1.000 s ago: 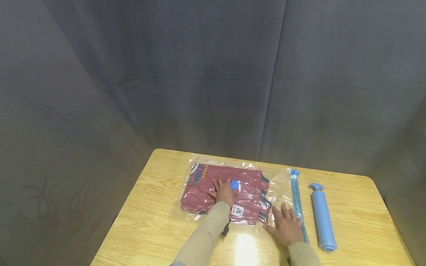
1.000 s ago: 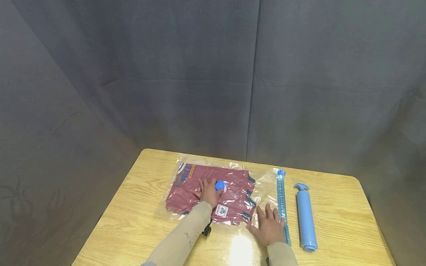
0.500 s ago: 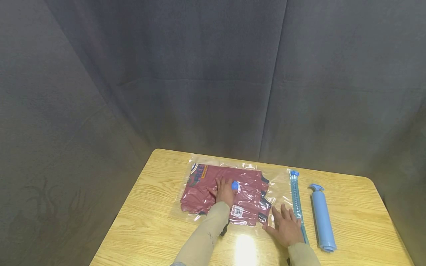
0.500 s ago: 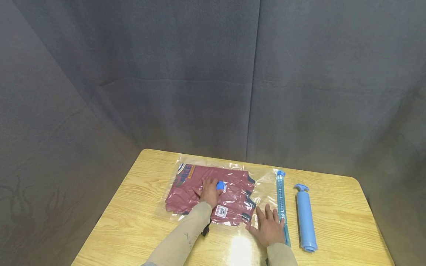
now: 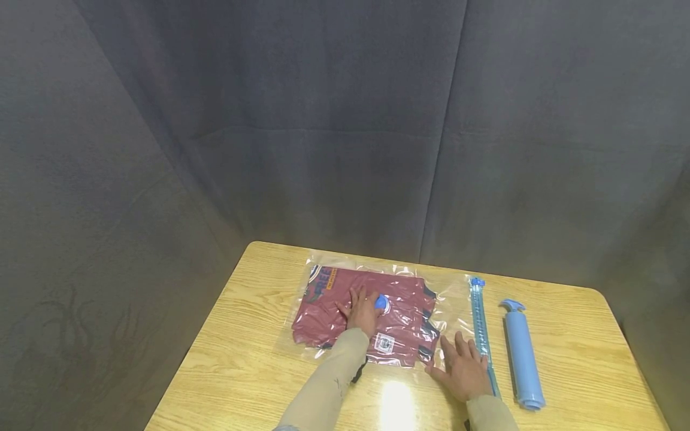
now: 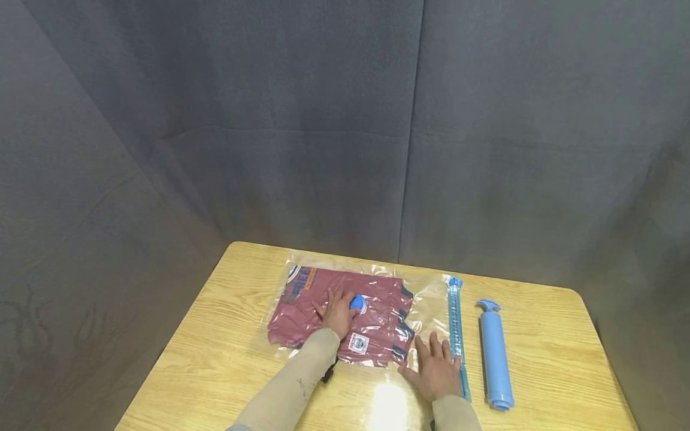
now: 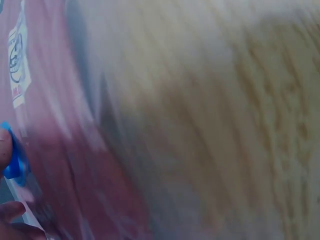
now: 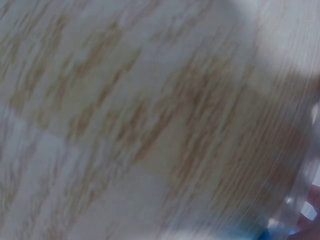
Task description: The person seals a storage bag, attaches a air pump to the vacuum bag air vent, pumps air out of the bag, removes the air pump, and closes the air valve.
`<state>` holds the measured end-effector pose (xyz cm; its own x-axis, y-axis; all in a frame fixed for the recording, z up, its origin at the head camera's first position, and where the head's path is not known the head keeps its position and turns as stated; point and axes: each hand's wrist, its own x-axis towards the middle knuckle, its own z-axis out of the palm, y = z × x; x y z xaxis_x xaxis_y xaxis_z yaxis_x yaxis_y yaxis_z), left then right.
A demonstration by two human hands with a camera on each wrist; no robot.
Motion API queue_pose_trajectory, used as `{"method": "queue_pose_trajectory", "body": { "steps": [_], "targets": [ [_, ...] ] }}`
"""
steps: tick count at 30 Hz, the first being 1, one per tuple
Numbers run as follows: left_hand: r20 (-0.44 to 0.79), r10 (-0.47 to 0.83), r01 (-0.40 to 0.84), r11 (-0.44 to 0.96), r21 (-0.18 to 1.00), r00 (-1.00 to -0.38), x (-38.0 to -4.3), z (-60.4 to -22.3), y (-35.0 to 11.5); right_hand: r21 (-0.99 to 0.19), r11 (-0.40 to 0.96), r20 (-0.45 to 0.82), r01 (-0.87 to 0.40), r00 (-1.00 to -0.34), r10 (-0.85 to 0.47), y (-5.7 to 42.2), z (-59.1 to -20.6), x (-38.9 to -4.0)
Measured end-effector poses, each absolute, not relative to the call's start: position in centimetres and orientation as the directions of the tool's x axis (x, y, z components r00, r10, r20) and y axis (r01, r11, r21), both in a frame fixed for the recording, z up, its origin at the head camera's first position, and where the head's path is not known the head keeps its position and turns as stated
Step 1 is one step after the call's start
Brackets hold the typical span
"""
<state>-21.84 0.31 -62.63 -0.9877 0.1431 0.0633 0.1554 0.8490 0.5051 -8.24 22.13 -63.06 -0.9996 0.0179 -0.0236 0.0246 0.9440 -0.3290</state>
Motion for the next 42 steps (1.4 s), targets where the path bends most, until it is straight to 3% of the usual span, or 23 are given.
{"method": "queue_pose_trajectory", "body": {
  "steps": [8, 22, 32, 42],
  "targets": [
    [0.071, 0.152, 0.167, 0.859, 0.484, -0.986, -22.0, -63.0, 0.1, -0.324, 0.946, -0.014, 0.018, -1.0, 0.014, 22.2, -63.2, -8.2],
    [0.055, 0.185, 0.184, 0.817, 0.546, -0.981, -22.1, -62.6, -0.2, -0.33, 0.944, -0.012, 0.018, -1.0, 0.015, 22.2, -63.0, -8.1],
    [0.066, 0.191, 0.2, 0.873, 0.446, -0.979, -22.3, -63.5, -0.2, -0.332, 0.943, -0.023, 0.026, -1.0, 0.02, 22.0, -62.8, -8.1],
    [0.042, 0.252, 0.246, 0.874, 0.418, -0.967, -21.5, -63.6, -1.2, -0.323, 0.946, -0.02, 0.014, -1.0, 0.008, 22.1, -63.0, -8.1]
  ]
}}
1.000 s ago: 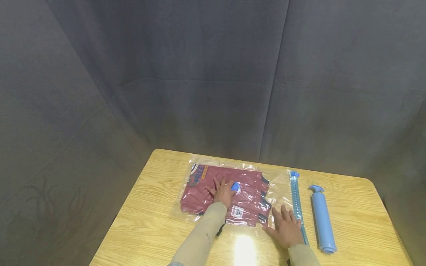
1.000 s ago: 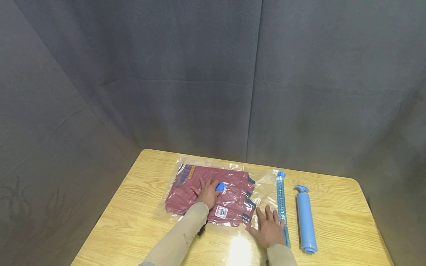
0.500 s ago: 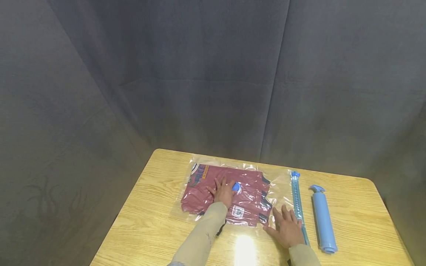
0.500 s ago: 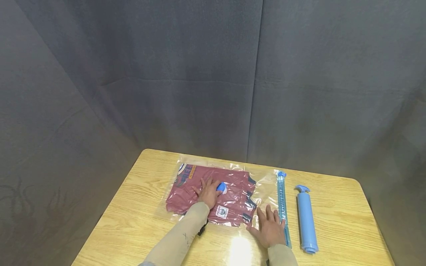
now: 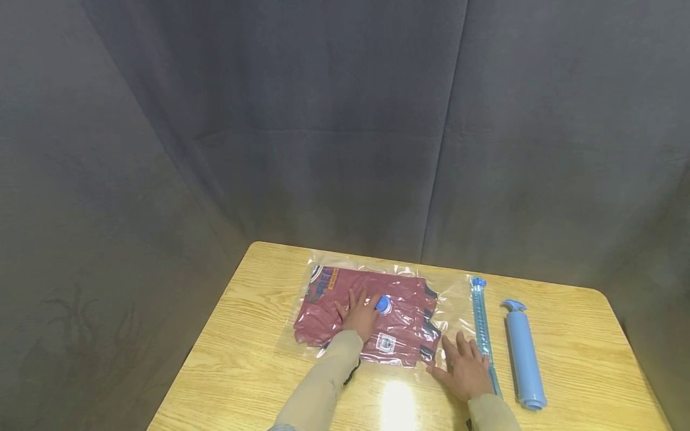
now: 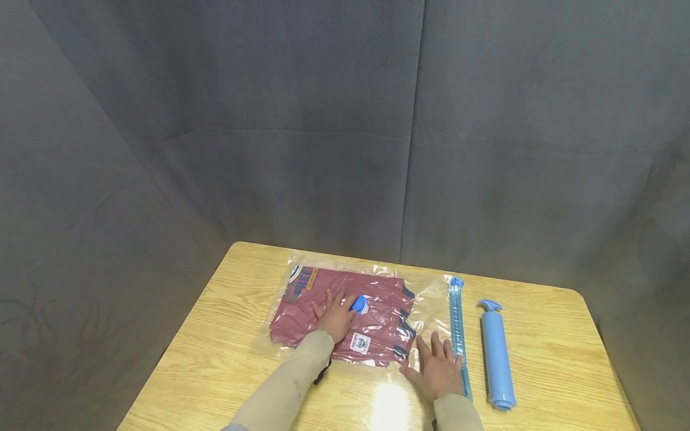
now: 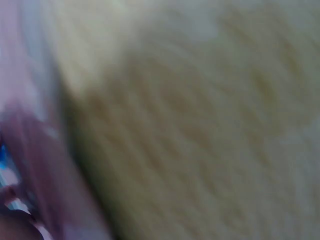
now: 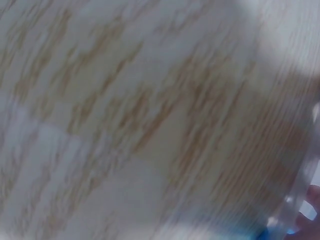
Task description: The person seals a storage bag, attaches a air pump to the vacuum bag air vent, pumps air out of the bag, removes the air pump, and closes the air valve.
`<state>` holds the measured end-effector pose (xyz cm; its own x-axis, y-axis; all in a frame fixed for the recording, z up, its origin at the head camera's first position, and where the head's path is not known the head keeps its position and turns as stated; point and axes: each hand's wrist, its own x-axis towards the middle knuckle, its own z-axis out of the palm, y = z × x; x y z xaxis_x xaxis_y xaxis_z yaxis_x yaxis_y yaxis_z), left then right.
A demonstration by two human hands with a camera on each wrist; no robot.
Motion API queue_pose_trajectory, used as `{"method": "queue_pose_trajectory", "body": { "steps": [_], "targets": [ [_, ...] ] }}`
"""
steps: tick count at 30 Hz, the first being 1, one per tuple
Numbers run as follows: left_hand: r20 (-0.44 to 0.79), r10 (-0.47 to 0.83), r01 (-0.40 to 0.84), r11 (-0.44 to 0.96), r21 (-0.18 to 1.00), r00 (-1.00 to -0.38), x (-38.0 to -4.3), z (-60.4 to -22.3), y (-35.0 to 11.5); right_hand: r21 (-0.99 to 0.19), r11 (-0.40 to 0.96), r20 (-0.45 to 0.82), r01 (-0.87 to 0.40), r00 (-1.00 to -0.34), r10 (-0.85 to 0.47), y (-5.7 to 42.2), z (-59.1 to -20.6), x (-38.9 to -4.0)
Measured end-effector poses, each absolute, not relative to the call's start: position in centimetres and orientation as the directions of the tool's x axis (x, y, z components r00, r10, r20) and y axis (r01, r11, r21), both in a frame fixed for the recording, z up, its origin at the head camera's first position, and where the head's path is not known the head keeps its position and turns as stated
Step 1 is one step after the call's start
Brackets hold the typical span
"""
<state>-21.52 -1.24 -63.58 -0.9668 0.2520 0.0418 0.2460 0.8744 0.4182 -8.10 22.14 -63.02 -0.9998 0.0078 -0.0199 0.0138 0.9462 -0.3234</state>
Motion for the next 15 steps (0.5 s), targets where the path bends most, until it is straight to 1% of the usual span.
{"method": "queue_pose_trajectory", "body": {
  "steps": [4, 6, 11, 15],
  "targets": [
    [0.006, 0.291, 0.272, 0.886, 0.376, -0.957, -21.6, -64.1, -2.5, -0.323, 0.946, -0.04, 0.003, -0.999, -0.011, 22.0, -63.0, -8.5],
    [-0.005, 0.316, 0.29, 0.879, 0.379, -0.949, -21.8, -64.0, -3.0, -0.326, 0.945, -0.049, 0.0, -0.999, -0.017, 22.0, -63.0, -8.6],
    [-0.01, 0.378, 0.35, 0.866, 0.357, -0.926, -22.1, -63.6, -4.4, -0.325, 0.946, -0.074, 0.005, -0.997, -0.02, 22.5, -63.2, -8.6],
    [-0.006, 0.4, 0.38, 0.875, 0.3, -0.916, -21.8, -63.2, -5.5, -0.31, 0.951, -0.096, -0.005, -0.995, -0.037, 23.0, -62.9, -8.8]
  ]
}}
